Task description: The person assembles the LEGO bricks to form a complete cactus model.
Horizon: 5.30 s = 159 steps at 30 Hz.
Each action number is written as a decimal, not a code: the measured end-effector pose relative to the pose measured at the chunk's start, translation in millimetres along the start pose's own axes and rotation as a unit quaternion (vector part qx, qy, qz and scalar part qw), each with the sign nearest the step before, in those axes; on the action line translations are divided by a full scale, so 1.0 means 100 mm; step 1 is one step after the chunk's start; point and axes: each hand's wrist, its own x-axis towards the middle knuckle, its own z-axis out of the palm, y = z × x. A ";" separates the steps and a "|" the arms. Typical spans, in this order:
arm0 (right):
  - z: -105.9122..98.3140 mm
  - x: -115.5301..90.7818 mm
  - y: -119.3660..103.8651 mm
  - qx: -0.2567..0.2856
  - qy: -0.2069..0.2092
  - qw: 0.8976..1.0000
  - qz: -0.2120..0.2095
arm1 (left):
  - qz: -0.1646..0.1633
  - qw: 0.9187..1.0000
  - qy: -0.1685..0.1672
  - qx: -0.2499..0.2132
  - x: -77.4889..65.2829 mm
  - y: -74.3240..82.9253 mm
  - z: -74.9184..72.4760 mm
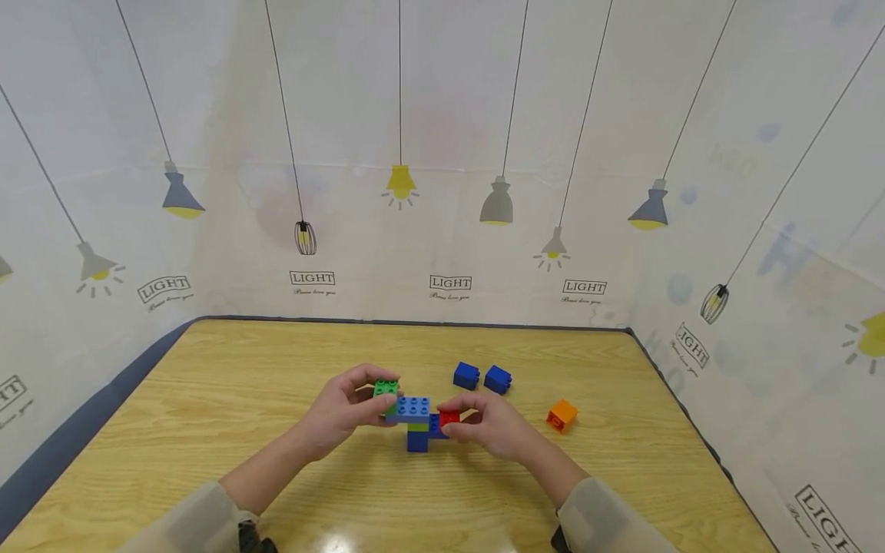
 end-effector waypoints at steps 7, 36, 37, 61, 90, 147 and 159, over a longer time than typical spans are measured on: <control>-0.08 -0.05 -0.03 -0.063 0.001 0.998 -0.023 | -0.003 1.000 0.002 0.012 0.00 0.01 0.00; -1.21 -0.59 0.58 -0.221 0.149 0.964 0.003 | -0.019 1.000 0.003 0.016 0.01 0.02 -0.02; -1.23 -0.61 0.60 -0.221 0.142 0.965 -0.006 | -0.021 1.000 0.004 0.015 0.01 0.02 -0.02; -1.41 -0.71 0.84 -0.211 0.070 0.974 0.046 | -0.027 1.000 0.001 0.016 0.01 0.03 -0.02; -1.06 -0.50 0.52 -0.146 0.094 0.985 -0.019 | -0.022 1.000 0.002 0.019 0.00 0.05 -0.02; -0.16 -0.15 0.01 -0.028 0.025 0.995 -0.089 | -0.019 1.000 0.007 0.022 0.01 0.04 -0.02; -0.12 -0.16 0.02 0.031 0.009 0.996 -0.082 | -0.016 1.000 0.008 0.020 0.02 0.02 -0.02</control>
